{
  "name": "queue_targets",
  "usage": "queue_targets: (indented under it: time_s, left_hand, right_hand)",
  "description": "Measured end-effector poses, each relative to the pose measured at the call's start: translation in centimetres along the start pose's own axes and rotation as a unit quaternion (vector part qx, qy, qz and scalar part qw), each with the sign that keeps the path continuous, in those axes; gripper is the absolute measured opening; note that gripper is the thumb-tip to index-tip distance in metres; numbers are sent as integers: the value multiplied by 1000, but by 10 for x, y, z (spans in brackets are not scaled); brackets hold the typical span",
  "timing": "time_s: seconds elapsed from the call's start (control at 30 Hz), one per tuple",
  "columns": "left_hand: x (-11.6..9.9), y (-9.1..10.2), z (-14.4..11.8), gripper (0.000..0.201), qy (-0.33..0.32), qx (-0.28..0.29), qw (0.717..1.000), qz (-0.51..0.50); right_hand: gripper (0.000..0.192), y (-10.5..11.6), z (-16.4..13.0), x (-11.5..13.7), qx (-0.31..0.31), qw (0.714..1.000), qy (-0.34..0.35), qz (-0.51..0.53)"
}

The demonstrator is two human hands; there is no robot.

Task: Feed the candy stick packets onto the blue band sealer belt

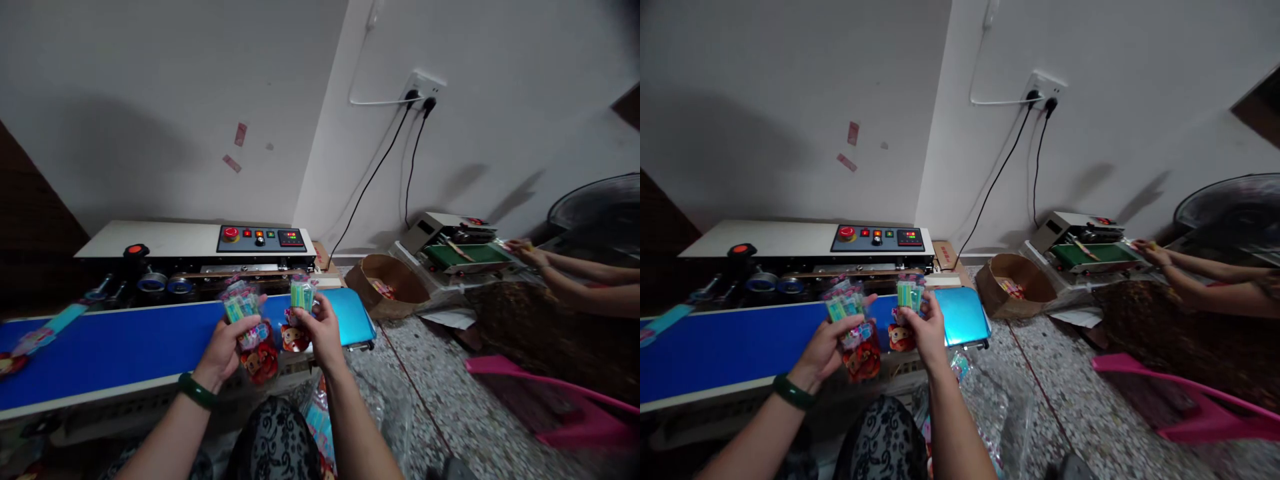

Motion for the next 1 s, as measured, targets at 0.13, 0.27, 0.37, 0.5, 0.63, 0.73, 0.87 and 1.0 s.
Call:
queue_targets:
  time_s: [0.13, 0.27, 0.37, 0.5, 0.63, 0.73, 0.87, 1.0]
  left_hand:
    - [15, -12, -9, 41, 66, 87, 993, 35]
    - [16, -12, -11, 34, 56, 91, 993, 55]
    - [12, -13, -11, 37, 51, 89, 993, 60]
    - [6, -12, -11, 37, 45, 73, 994, 63]
    - [0, -5, -9, 33, 27, 59, 996, 55]
    - [-2, 2, -8, 33, 21, 56, 996, 69]
    - [-2, 5, -9, 34, 29, 63, 994, 85]
    - [-1, 4, -11, 34, 50, 70, 991, 99]
  right_hand:
    - [44, -2, -7, -4, 15, 1000, -10, -22]
    - [33, 0, -11, -16, 15, 998, -38, 43]
    - [24, 4, -9, -20, -5, 996, -43, 74]
    - [27, 12, -5, -21, -30, 995, -48, 84]
    - [32, 52, 9, -24, -149, 983, -50, 96]
    - [30, 78, 29, -28, -190, 978, -76, 44]
    - [18, 79, 57, -35, -136, 980, -143, -38]
    - [14, 63, 74, -34, -93, 981, -156, -62]
Point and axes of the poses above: each hand's wrist, its own z-axis towards the middle knuckle, its own y-axis out of the back of the hand, x = y × z, the point moved 8 cm from there along z, towards the middle knuckle, and after that the axes turned 5 degrees about -y, right-handed, at the moved point
